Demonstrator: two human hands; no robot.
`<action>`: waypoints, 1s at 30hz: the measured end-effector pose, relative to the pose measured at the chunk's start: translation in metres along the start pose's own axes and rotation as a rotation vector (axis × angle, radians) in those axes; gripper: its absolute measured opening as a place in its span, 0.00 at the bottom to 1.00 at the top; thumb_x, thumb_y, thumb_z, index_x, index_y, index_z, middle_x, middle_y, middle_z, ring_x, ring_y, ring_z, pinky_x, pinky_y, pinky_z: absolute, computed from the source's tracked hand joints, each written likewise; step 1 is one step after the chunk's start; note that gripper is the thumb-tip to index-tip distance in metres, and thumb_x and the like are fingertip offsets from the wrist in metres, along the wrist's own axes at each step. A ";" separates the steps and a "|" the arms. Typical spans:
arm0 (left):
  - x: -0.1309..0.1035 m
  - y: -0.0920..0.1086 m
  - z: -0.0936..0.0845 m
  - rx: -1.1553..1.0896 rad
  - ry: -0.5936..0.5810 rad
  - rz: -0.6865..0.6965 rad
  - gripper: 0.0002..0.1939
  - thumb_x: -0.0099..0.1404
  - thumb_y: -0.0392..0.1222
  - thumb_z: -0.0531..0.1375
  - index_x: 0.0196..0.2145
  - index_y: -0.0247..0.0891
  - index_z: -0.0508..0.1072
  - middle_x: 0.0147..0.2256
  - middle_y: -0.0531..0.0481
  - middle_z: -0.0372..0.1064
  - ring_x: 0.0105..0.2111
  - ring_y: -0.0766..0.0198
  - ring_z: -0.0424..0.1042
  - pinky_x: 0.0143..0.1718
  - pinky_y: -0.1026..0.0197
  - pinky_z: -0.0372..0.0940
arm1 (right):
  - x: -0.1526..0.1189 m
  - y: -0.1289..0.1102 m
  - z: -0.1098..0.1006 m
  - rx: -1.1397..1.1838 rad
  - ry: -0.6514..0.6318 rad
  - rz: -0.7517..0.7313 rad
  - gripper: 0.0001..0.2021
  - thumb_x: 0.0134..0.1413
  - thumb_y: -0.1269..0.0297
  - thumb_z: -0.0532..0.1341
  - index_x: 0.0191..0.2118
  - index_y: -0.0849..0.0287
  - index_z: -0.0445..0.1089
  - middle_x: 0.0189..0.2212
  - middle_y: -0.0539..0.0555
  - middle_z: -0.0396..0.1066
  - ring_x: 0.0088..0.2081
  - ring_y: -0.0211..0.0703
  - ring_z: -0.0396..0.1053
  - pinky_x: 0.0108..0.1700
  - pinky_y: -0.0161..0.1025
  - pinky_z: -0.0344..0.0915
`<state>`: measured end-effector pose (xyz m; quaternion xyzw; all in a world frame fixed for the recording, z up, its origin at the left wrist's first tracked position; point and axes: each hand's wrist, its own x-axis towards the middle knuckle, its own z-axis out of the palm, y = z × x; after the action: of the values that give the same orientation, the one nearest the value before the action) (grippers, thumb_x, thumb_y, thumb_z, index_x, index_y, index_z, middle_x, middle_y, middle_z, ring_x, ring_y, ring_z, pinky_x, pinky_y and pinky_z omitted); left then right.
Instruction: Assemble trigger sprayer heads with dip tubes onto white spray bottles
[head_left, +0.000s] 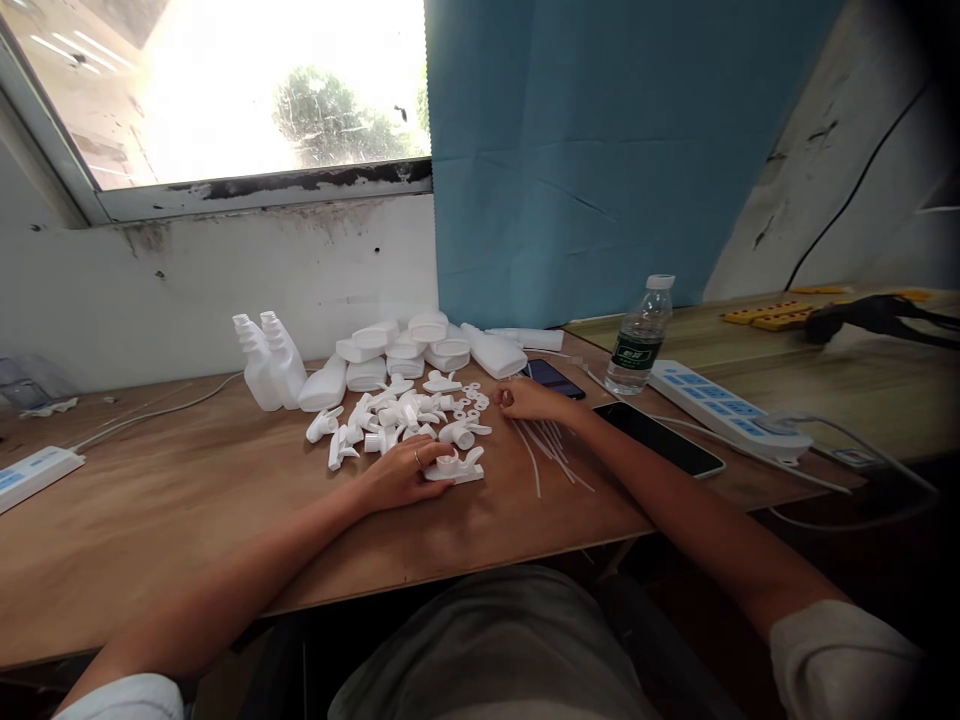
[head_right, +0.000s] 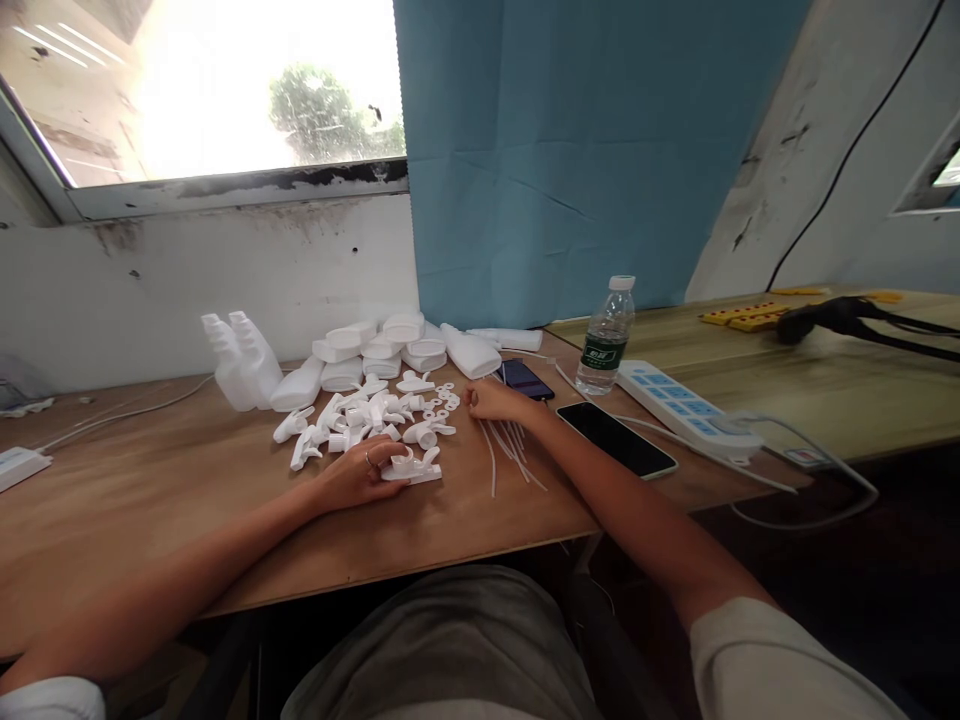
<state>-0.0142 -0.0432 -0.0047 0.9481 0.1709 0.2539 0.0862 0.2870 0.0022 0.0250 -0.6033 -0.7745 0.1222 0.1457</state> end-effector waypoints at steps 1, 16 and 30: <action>-0.001 -0.001 0.001 0.000 0.003 0.001 0.15 0.65 0.47 0.58 0.47 0.38 0.67 0.36 0.47 0.68 0.36 0.61 0.68 0.39 0.61 0.64 | 0.000 -0.001 0.000 -0.021 0.018 0.038 0.10 0.40 0.76 0.60 0.33 0.61 0.71 0.30 0.52 0.73 0.33 0.41 0.68 0.32 0.32 0.58; -0.002 -0.003 0.002 -0.023 0.006 0.030 0.16 0.67 0.54 0.57 0.40 0.37 0.69 0.33 0.47 0.67 0.34 0.62 0.68 0.37 0.62 0.64 | 0.006 0.004 0.010 -0.061 0.124 0.261 0.17 0.35 0.71 0.66 0.37 0.60 0.67 0.31 0.54 0.72 0.31 0.43 0.67 0.26 0.33 0.53; -0.001 -0.001 0.001 0.043 0.007 0.037 0.14 0.67 0.52 0.56 0.39 0.38 0.68 0.32 0.48 0.67 0.33 0.64 0.67 0.35 0.63 0.63 | 0.008 0.007 0.007 -0.025 0.129 0.219 0.09 0.39 0.75 0.64 0.31 0.61 0.69 0.31 0.56 0.73 0.34 0.44 0.69 0.30 0.33 0.56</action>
<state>-0.0150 -0.0423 -0.0064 0.9519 0.1592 0.2549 0.0605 0.2893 0.0112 0.0162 -0.6928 -0.6943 0.0887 0.1736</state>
